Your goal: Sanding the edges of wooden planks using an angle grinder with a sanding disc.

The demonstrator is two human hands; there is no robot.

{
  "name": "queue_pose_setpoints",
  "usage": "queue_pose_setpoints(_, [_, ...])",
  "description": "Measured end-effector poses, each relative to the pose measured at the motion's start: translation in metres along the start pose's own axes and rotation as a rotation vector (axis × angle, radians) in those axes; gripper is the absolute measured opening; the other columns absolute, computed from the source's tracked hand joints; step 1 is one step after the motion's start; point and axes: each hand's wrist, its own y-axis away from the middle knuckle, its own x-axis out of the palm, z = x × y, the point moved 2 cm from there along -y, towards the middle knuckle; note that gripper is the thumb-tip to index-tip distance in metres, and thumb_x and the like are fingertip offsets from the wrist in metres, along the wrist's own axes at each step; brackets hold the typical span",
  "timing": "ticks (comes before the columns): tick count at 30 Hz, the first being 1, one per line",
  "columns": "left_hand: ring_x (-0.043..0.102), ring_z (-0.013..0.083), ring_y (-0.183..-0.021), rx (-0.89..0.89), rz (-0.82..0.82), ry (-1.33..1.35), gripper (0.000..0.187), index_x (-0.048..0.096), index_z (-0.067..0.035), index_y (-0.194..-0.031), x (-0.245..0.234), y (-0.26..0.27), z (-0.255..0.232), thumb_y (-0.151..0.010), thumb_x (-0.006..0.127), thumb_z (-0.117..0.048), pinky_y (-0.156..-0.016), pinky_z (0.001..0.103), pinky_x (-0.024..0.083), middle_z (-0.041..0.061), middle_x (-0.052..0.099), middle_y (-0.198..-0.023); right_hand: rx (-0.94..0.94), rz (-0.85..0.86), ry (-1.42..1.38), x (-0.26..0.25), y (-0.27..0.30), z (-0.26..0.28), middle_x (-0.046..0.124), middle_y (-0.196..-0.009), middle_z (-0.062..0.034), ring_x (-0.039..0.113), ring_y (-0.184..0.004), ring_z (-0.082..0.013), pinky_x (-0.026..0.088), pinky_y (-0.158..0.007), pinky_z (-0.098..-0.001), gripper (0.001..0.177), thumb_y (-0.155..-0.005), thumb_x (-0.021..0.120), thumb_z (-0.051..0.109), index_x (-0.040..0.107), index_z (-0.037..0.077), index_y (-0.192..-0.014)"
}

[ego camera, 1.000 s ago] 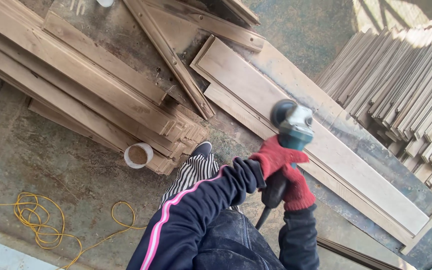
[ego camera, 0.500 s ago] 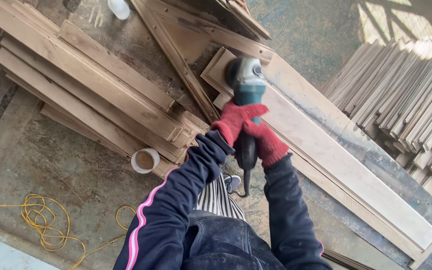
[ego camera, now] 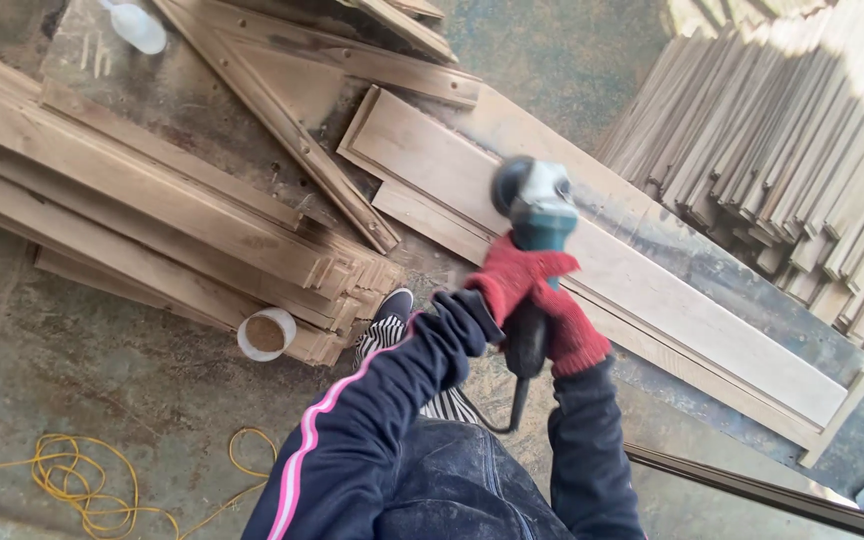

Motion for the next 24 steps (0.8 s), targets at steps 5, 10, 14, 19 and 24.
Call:
queue_pose_setpoints(5, [0.074, 0.0303, -0.092, -0.059, 0.131, -0.070, 0.072, 0.068, -0.007, -0.113, 0.040, -0.007, 0.048, -0.048, 0.099, -0.017, -0.084, 0.040, 0.063, 0.015, 0.073, -0.096, -0.005, -0.112, -0.149, -0.074, 0.005, -0.030, 0.072, -0.090, -0.0156, 0.073, -0.081, -0.0341, 0.059, -0.076, -0.0528, 0.045, -0.071, 0.089, 0.037, 0.070, 0.009, -0.102])
queue_pose_setpoints(10, [0.074, 0.0320, -0.082, -0.012, 0.033, 0.060, 0.063, 0.070, -0.005, -0.107, 0.008, -0.010, 0.014, -0.050, 0.097, -0.011, -0.071, 0.041, 0.064, 0.017, 0.071, -0.088, -0.033, 0.053, -0.173, -0.020, -0.012, -0.020, 0.073, -0.094, -0.0158, 0.075, -0.086, -0.0351, 0.059, -0.083, -0.0546, 0.039, -0.074, 0.088, 0.028, 0.073, 0.007, -0.104])
queue_pose_setpoints(14, [0.074, 0.0307, -0.081, 0.053, -0.065, 0.046, 0.063, 0.071, -0.004, -0.106, -0.033, -0.030, -0.019, -0.051, 0.099, -0.015, -0.067, 0.043, 0.062, 0.017, 0.071, -0.087, -0.045, 0.175, -0.088, 0.020, -0.050, -0.015, 0.074, -0.088, -0.0139, 0.075, -0.079, -0.0324, 0.061, -0.077, -0.0501, 0.037, -0.074, 0.089, 0.030, 0.076, 0.007, -0.100])
queue_pose_setpoints(19, [0.074, 0.0351, -0.092, 0.059, -0.138, 0.033, 0.070, 0.067, -0.002, -0.115, -0.031, -0.016, -0.040, -0.054, 0.099, -0.015, -0.081, 0.044, 0.062, 0.021, 0.072, -0.095, -0.065, 0.222, 0.002, 0.031, -0.031, 0.004, 0.074, -0.084, -0.0099, 0.074, -0.075, -0.0267, 0.061, -0.075, -0.0450, 0.038, -0.071, 0.090, 0.033, 0.076, 0.010, -0.097])
queue_pose_setpoints(24, [0.073, 0.0358, -0.097, 0.004, -0.019, 0.010, 0.073, 0.066, -0.002, -0.119, 0.036, -0.010, 0.024, -0.055, 0.098, -0.018, -0.085, 0.046, 0.061, 0.022, 0.071, -0.101, -0.057, 0.130, -0.093, -0.056, -0.014, -0.009, 0.074, -0.085, -0.0129, 0.075, -0.076, -0.0303, 0.061, -0.075, -0.0472, 0.038, -0.071, 0.089, 0.032, 0.076, 0.009, -0.097])
